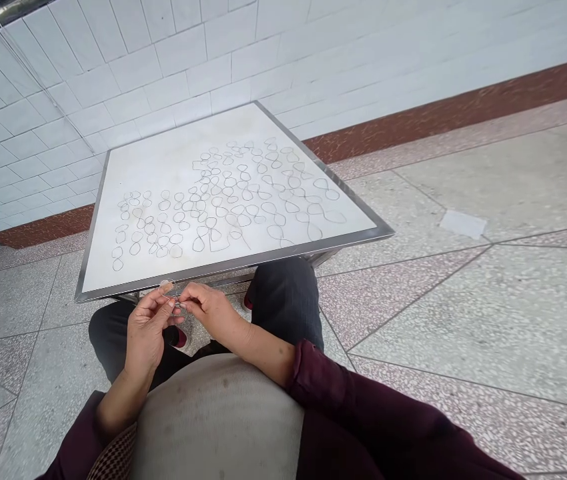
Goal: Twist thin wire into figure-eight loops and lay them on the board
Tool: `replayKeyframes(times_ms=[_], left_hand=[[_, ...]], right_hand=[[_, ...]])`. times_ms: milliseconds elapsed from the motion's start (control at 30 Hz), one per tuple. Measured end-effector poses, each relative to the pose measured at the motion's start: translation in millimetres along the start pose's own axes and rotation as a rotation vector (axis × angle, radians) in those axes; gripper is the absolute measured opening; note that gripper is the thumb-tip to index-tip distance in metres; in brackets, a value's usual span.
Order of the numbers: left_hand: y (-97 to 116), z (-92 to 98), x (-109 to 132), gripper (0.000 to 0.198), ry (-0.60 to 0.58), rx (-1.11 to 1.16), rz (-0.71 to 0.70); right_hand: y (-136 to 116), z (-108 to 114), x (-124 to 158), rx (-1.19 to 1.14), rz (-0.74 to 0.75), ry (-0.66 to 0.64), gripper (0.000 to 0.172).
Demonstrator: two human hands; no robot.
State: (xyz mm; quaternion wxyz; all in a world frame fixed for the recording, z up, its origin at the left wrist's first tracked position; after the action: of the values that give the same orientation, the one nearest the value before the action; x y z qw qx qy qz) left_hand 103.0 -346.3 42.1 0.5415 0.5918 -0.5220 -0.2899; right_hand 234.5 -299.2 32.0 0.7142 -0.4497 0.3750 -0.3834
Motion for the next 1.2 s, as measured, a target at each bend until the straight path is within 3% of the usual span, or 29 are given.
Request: replayKeyframes(times_ms=[500,667,900,1033,1200], left_hand=[[-7.0,1.4,-3.2,0.018,-0.016,0.045,0.002],[-7.0,2.4,-1.4,0.032,-0.018,0.046,0.005],[-6.1,3.1,-2.1,0.036,-0.003,0.066,0.010],[-2.8,7.2,-2.5,0.041,0.075,0.167,0.006],[0.3,7.6,-1.1,0.043,0.101,0.211,0.011]], right_hand=[[-10.6,1.7,4.9,0.227,0.157,-0.003,0.014],[-12.6,1.5,5.4,0.277,0.199,-0.005,0.016],[-19.6,2.4,6.6,0.306,0.260,0.026,0.019],[-16.7,6.5,7.3,0.165,0.150,0.051,0.004],[-8.2,2.3,10.0,0.068,0.038,0.033,0.009]])
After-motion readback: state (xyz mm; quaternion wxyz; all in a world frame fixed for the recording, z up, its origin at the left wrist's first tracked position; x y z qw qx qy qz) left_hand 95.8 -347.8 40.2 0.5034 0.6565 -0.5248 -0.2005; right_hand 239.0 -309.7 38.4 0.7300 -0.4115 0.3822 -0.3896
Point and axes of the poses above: each hand's wrist, its own x-axis away from the middle knuckle, its own z-axis out of the back of the hand, y = z × x, the point moved 6 cm from there along -x, towards the middle knuckle, and after that the axes turned 3 degrees about x, right-handed, at the moved point
